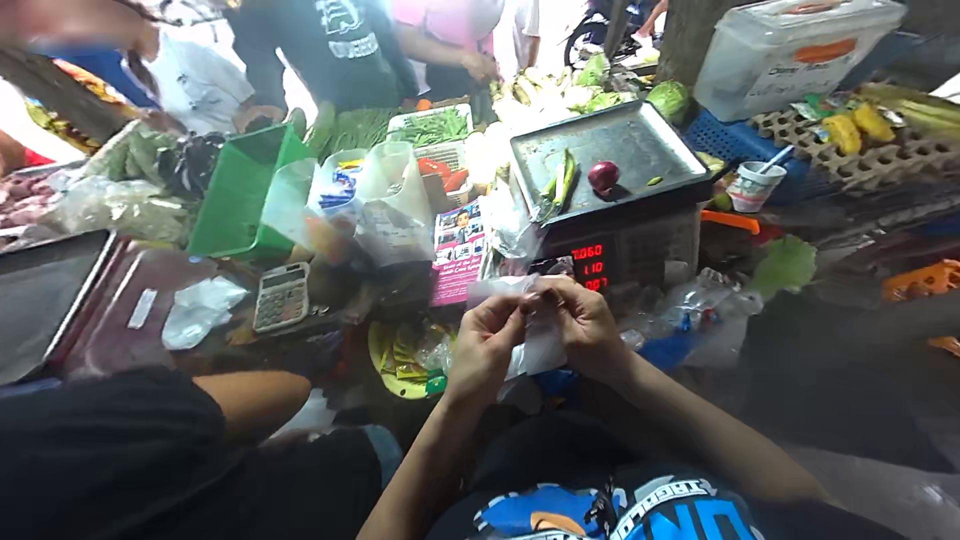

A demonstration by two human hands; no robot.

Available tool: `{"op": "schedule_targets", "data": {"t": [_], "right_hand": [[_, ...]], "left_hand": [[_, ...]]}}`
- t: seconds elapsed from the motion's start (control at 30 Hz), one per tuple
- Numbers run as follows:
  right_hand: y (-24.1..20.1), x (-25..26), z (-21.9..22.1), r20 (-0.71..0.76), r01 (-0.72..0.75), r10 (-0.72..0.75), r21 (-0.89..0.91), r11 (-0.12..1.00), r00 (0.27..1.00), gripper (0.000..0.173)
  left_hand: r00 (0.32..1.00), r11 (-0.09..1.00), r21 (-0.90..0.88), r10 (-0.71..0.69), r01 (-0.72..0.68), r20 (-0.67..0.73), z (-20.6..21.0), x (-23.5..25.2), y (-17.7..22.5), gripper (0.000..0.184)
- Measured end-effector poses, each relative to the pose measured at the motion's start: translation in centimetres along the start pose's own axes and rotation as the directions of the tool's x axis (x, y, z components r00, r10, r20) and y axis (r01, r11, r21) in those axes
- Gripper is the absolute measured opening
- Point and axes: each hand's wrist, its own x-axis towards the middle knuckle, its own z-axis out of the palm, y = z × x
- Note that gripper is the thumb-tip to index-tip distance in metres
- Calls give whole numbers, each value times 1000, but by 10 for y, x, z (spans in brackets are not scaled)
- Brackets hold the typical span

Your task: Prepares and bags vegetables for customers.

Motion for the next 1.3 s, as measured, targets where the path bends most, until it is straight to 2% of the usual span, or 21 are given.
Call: {"op": "schedule_targets", "data": {"t": [0.07,0.2,0.27,0.33,0.37,0.4,0.47,0.53,0.67,0.93,1.03,1.13,1.3], "right_hand": [[2,-1,-2,-21,6,-7,-24,1000,1000,27],[8,-2,-7,-77,24,-28,-51,998,997,28],[9,-2,-13,-25,53,-55,-54,997,998,32],[9,-2,-16,80,65,-58,-85,994,995,44],[10,-3,-16,110,62,-53,-79,995,992,46],[11,-4,-15,111,67,-61,-47,997,992,42],[12,-4,-13,83,70,-71,16,997,994,34],[11,-5,-14,56,57,-57,12,998,997,35],[14,-6,-11,-11,69,-69,-25,997,998,39],[22,-10,-7,-127,-3,-4,-54,999,992,38],[21,-10,-5,-55,-6,4,-44,999,998,42],[19,-9,-1,-13,-3,2,-48,999,1000,45],[16,-5,-2,5,-16,17,-68,998,1000,45]], "left_hand": [[999,998,-55,-37,37,0,1,0,0,15],[988,983,-135,-114,127,101,-1,1,2,14],[987,982,-137,-119,134,108,-1,2,1,15],[987,984,-119,-122,135,108,-1,3,-1,13],[986,983,-123,-125,138,107,-2,3,-2,11],[985,981,-131,-128,142,114,-2,3,-3,10],[981,975,-154,-141,161,131,-2,3,-5,12],[977,969,-171,-152,176,147,-2,2,-6,15],[983,963,-203,-165,179,85,0,0,-5,16],[959,938,-276,-144,211,246,-20,2,-17,12],[961,943,-247,-170,222,216,-21,0,-14,18],[950,954,-197,-169,224,263,-23,2,-13,18],[940,920,-285,-185,269,288,-25,-1,-8,17]]}}
